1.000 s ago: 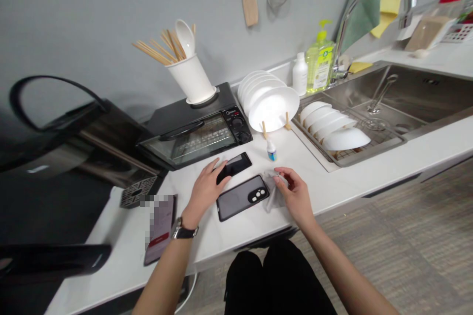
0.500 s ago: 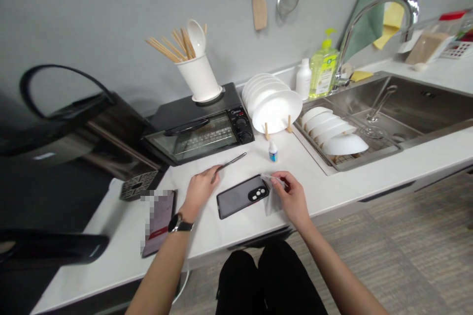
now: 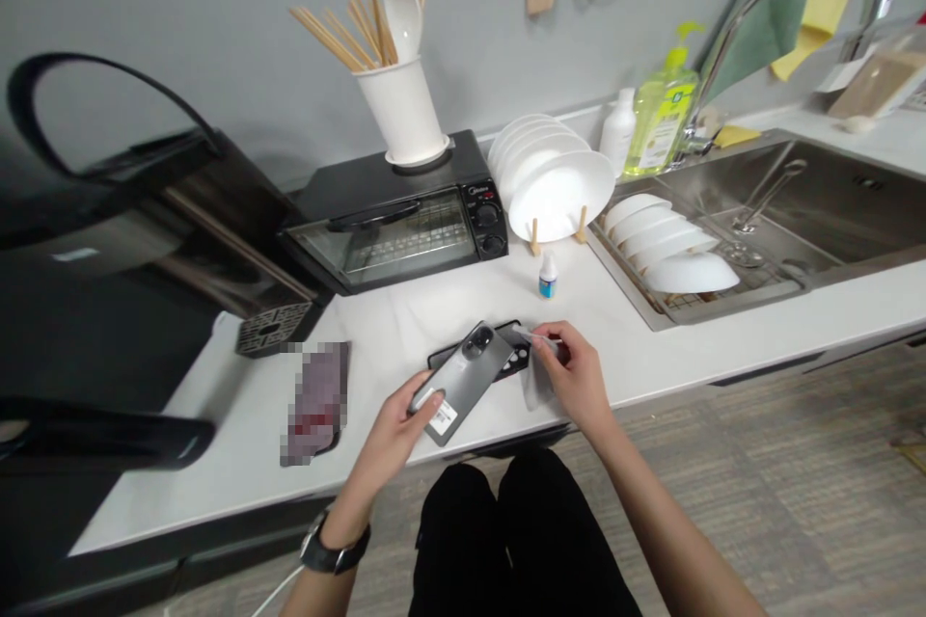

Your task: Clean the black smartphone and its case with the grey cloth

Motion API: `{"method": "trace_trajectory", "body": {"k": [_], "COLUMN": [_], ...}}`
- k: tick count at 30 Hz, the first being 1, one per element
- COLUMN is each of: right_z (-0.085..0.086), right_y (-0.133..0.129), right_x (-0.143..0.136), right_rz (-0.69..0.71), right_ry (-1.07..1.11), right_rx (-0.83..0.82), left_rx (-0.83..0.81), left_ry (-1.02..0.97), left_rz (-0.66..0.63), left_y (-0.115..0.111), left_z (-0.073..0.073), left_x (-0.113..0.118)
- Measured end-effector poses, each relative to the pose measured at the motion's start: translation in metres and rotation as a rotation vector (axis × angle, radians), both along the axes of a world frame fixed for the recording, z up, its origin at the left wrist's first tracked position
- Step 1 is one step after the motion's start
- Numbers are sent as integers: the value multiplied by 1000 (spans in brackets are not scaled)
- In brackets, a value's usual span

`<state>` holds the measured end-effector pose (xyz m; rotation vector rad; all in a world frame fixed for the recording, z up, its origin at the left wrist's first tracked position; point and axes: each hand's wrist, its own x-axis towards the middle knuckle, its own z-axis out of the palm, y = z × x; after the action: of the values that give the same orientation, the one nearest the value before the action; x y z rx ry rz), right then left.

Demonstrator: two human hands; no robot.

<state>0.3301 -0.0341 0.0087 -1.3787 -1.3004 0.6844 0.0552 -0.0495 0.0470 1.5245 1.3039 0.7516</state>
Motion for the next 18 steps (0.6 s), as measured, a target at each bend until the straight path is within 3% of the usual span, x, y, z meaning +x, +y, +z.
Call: {"method": "trace_trajectory", "body": {"k": [5,10,15,18], "right_z": [2,1,16,19], "right_y": [1,0,4,7], "right_x": [-11,-12,-20,-38], "right_rz": [163,194,-50,64], "right_ry": [-196,-392,-279,-371], "right_rx": [46,139,200,219], "left_rx": [200,294,388,460], "left_ry": [370,685,694,653], "left_rz": [79,71,92,137], "left_y": [-7,-25,-36,-35], "left_z": [0,2,-12,-21], "left_x": [3,7,11,9]}}
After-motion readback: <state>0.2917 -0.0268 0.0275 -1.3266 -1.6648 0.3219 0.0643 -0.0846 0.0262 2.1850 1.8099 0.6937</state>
